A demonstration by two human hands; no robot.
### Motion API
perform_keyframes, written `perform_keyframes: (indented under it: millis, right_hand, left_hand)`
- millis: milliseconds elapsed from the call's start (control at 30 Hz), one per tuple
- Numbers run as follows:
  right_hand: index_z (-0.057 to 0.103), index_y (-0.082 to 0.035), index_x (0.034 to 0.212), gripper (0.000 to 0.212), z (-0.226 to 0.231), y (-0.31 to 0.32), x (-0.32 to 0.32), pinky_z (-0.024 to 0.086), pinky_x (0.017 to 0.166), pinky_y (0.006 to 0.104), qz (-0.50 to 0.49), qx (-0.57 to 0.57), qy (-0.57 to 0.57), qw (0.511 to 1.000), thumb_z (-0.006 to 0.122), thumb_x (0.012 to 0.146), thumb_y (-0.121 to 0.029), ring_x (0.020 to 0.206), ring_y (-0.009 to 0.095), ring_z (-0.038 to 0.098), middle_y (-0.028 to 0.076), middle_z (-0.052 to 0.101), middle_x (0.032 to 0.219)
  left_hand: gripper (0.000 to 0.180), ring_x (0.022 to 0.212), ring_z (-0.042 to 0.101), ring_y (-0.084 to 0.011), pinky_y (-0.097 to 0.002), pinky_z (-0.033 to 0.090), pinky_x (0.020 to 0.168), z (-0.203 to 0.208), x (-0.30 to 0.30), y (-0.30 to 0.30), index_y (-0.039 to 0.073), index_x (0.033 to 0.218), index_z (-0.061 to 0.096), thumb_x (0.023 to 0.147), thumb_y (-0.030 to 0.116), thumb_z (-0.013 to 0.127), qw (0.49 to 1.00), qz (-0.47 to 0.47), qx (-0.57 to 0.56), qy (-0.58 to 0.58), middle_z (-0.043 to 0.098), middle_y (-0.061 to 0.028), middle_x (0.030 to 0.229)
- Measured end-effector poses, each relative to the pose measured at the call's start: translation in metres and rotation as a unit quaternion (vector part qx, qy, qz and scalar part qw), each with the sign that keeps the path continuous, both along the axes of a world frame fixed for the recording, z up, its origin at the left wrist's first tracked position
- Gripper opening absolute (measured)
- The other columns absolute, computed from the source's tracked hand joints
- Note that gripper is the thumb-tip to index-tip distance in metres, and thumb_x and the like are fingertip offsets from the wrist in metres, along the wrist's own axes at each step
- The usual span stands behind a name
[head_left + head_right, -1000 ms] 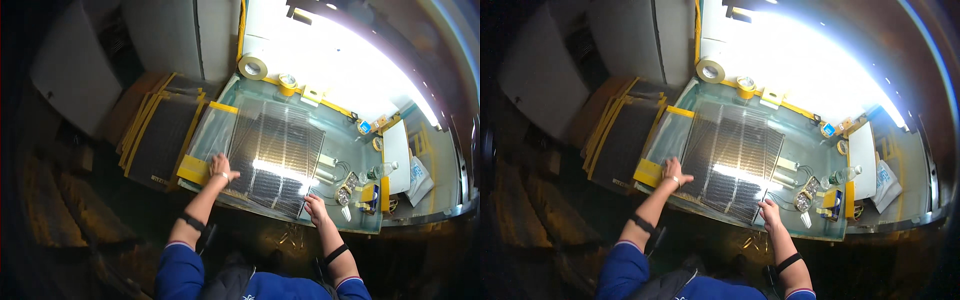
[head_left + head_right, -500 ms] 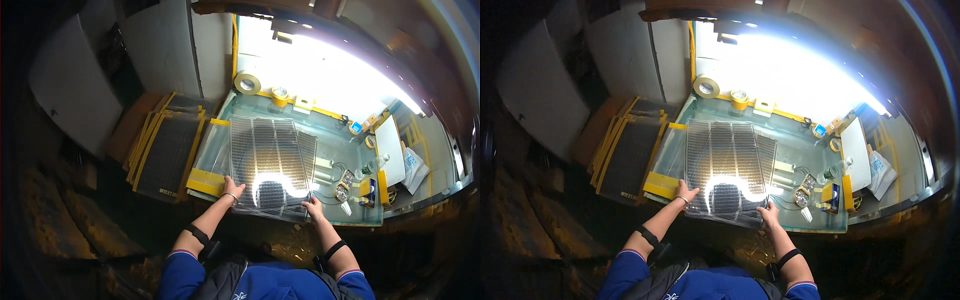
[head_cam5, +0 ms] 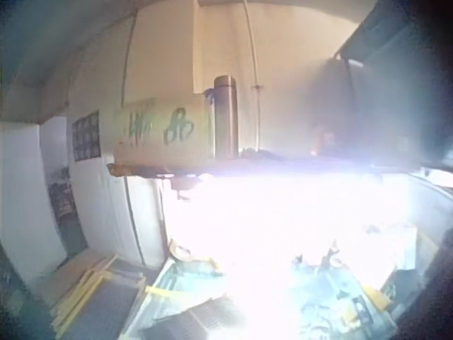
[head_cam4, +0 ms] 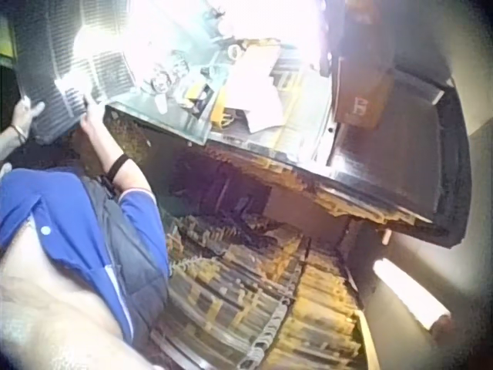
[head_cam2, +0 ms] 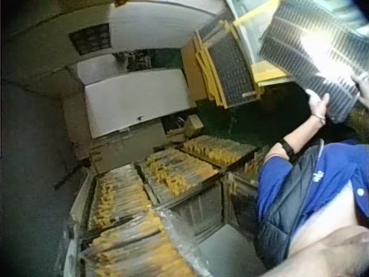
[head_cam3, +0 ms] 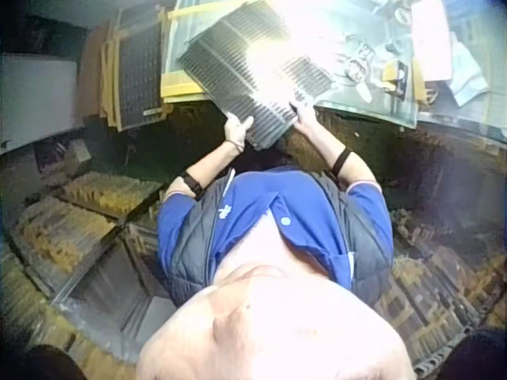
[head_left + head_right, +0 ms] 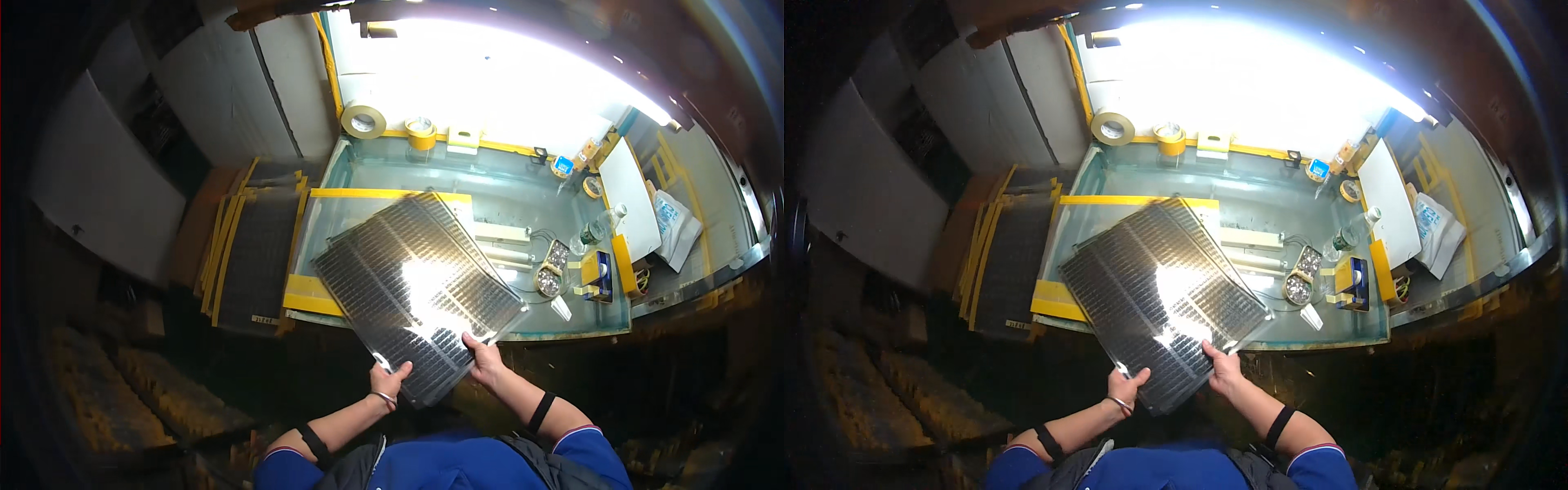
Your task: Inspecting and manually adjusting small components on solar panel sheets using a precision tool and cleaning them with a cloth.
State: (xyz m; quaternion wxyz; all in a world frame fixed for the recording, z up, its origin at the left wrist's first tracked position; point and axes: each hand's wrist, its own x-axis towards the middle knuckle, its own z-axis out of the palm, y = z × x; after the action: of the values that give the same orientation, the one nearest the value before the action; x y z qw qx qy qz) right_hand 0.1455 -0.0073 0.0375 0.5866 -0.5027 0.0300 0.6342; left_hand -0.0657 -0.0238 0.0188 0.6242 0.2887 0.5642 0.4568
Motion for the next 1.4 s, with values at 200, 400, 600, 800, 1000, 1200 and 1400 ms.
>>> perform_keyframes:
  millis: [200, 400, 600, 800, 1000, 1200, 1400]
  right_hand:
    - [0.063, 0.0, 0.095, 0.012, 0.015, 0.001, 0.049, 0.05, 0.065, 0.0278, 0.069, 0.203, -0.301, 0.929, 0.064, 0.083, 0.0, 0.071, 0.013, 0.06, 0.003, 0.065, 0.083]
    - [0.068, 0.0, 0.093, 0.011, 0.118, 0.007, 0.115, 0.048, 0.06, 0.0241, 0.158, 0.271, -0.444, 0.839, 0.066, 0.083, -0.006, 0.066, 0.006, 0.056, 0.0, 0.065, 0.079]
    - [0.067, 0.002, 0.093, 0.011, 0.202, 0.016, 0.119, 0.05, 0.067, 0.0255, -0.005, 0.365, -0.398, 0.841, 0.065, 0.083, -0.003, 0.072, 0.011, 0.061, 0.005, 0.066, 0.08]
    - [0.063, 0.002, 0.105, 0.031, 0.163, 0.011, 0.158, 0.051, 0.076, 0.0282, 0.184, 0.345, -0.495, 0.776, 0.072, 0.076, -0.003, 0.083, 0.013, 0.062, 0.007, 0.067, 0.095]
    - [0.063, -0.003, 0.105, 0.023, 0.085, 0.021, 0.143, 0.05, 0.072, 0.0309, 0.21, 0.277, -0.588, 0.73, 0.065, 0.083, -0.009, 0.079, 0.016, 0.063, 0.01, 0.068, 0.091]
    - [0.065, 0.0, 0.1, 0.018, 0.161, -0.067, 0.205, 0.051, 0.069, 0.0302, 0.106, 0.209, -0.56, 0.795, 0.062, 0.085, -0.009, 0.074, 0.018, 0.064, 0.009, 0.068, 0.09]
    - [0.041, -0.003, 0.13, 0.058, 0.178, -0.311, 0.268, 0.031, 0.102, 0.035, -0.252, 0.014, -0.47, 0.846, 0.068, 0.08, -0.006, 0.116, 0.023, 0.046, 0.008, 0.048, 0.129]
  left_hand:
    - [0.023, 0.094, 0.062, -0.0243, -0.0399, 0.054, 0.079, -0.006, -0.049, 0.048, 0.002, 0.109, 0.055, 0.089, 0.014, 0.058, 0.956, -0.017, -0.097, -0.277, 0.062, -0.0102, 0.103]
    - [0.023, 0.082, 0.065, -0.0214, -0.0378, 0.056, 0.072, 0.043, -0.114, 0.128, 0.003, 0.101, 0.06, 0.079, 0.001, 0.066, 0.978, 0.037, -0.063, -0.198, 0.064, -0.008, 0.091]
    - [0.012, 0.07, 0.064, -0.0134, -0.0262, 0.052, 0.063, 0.14, -0.131, 0.197, 0.003, 0.088, 0.065, 0.077, 0.002, 0.07, 0.959, -0.181, 0.216, 0.002, 0.067, -0.0043, 0.08]
    - [0.03, 0.083, 0.063, -0.016, -0.0304, 0.053, 0.074, 0.177, -0.099, 0.212, 0.002, 0.098, 0.067, 0.07, 0.006, 0.078, 0.934, -0.252, 0.224, 0.121, 0.067, -0.0074, 0.096]
    - [0.03, 0.085, 0.063, -0.0182, -0.0329, 0.052, 0.076, 0.087, -0.09, 0.224, 0.003, 0.1, 0.065, 0.072, 0.007, 0.076, 0.925, -0.252, 0.189, 0.215, 0.067, -0.0084, 0.1]
    - [0.012, 0.078, 0.064, -0.015, -0.0299, 0.055, 0.072, 0.155, 0.014, 0.233, 0.0, 0.09, 0.066, 0.08, 0.007, 0.069, 0.865, -0.374, 0.303, 0.143, 0.067, -0.0103, 0.086]
    - [0.05, 0.086, 0.06, -0.0162, -0.0337, 0.051, 0.076, 0.1, 0.2, 0.229, 0.005, 0.126, 0.046, 0.085, 0.029, 0.064, 0.807, -0.53, 0.256, 0.048, 0.06, -0.0101, 0.103]
